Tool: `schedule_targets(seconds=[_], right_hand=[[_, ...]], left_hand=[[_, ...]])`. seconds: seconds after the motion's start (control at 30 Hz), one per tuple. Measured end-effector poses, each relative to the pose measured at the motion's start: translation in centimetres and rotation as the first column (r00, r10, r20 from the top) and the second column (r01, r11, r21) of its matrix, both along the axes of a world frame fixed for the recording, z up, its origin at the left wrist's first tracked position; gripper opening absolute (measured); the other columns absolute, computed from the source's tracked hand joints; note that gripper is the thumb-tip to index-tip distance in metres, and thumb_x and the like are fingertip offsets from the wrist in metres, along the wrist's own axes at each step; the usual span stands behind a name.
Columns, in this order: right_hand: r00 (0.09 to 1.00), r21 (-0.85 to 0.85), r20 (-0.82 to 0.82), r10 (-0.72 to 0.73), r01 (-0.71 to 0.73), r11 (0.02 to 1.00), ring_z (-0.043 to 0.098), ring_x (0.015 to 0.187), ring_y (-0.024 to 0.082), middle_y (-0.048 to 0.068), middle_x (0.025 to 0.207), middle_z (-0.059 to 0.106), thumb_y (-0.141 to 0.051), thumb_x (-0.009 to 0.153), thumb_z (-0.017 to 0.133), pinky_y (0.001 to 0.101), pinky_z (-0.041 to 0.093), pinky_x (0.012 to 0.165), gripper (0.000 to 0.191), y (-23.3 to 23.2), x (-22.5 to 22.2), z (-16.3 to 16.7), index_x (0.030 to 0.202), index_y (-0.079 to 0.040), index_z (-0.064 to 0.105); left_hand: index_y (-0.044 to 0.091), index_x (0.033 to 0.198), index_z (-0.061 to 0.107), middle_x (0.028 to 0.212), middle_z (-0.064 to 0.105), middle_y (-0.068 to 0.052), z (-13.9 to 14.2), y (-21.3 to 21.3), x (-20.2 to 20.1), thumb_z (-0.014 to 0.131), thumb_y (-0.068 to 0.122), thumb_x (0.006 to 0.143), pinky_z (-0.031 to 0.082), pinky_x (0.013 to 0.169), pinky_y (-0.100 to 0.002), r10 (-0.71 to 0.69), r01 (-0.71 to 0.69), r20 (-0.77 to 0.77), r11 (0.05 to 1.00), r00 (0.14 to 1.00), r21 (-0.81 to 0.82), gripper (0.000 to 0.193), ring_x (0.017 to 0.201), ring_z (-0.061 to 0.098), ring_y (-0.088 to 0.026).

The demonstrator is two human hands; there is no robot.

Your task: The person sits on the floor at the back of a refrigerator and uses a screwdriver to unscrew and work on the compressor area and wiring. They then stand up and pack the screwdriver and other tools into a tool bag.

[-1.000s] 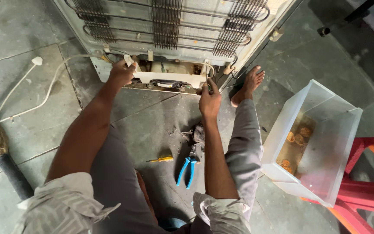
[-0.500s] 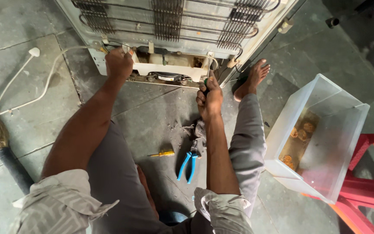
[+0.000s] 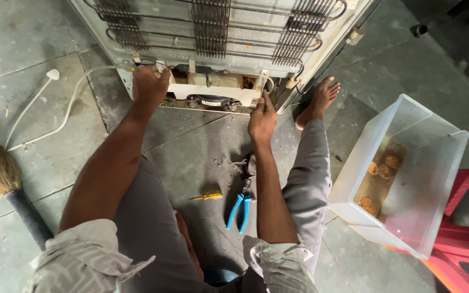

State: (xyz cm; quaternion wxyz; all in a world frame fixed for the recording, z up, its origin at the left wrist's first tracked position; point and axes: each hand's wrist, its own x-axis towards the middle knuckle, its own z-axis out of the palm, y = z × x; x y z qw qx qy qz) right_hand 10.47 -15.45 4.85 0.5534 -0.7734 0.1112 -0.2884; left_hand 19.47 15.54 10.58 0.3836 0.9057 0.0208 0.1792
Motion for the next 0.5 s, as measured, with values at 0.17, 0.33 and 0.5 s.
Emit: schedule_targets(seconds=[0.17,0.33,0.5], right_hand=[[0.939,0.897,-0.085,0.334,-0.074,0.436,0.036,0.051,0.009,0.0,0.071,0.048,-0.027,0.11,0.048,0.0264,0.03,0.04,0.039,-0.6,-1.2,2.4,0.146,-0.013,0.052],[0.872,0.984,0.178,0.457,-0.15,-0.098,0.037,0.049,0.01,0.001,0.073,0.052,-0.027,0.108,0.051,0.0264,0.029,0.038,0.028,-2.1,-2.1,3.5,0.131,-0.012,0.056],[0.914,0.958,0.003,0.406,-0.119,0.261,0.038,0.048,0.01,0.003,0.075,0.055,-0.028,0.105,0.054,0.0263,0.027,0.037,0.021,-1.9,-1.5,2.7,0.116,-0.011,0.059]], left_hand=[[0.004,0.099,0.079,0.076,0.072,-0.018,-0.4,0.2,0.0,0.071,0.028,0.092,0.056,0.069,-0.046,-0.064,0.063,0.05,0.998,0.997,0.012,0.026,0.071,0.072,-0.035],[0.003,0.097,0.079,0.078,0.072,-0.019,-1.5,0.6,0.7,0.072,0.028,0.095,0.056,0.073,-0.049,-0.108,0.097,0.129,0.992,0.986,0.086,0.026,0.074,0.071,-0.038],[0.0,0.091,0.078,0.078,0.073,-0.02,-1.8,0.8,1.2,0.076,0.03,0.09,0.056,0.073,-0.05,-0.038,0.019,0.169,0.993,0.985,0.116,0.03,0.074,0.07,-0.039]])
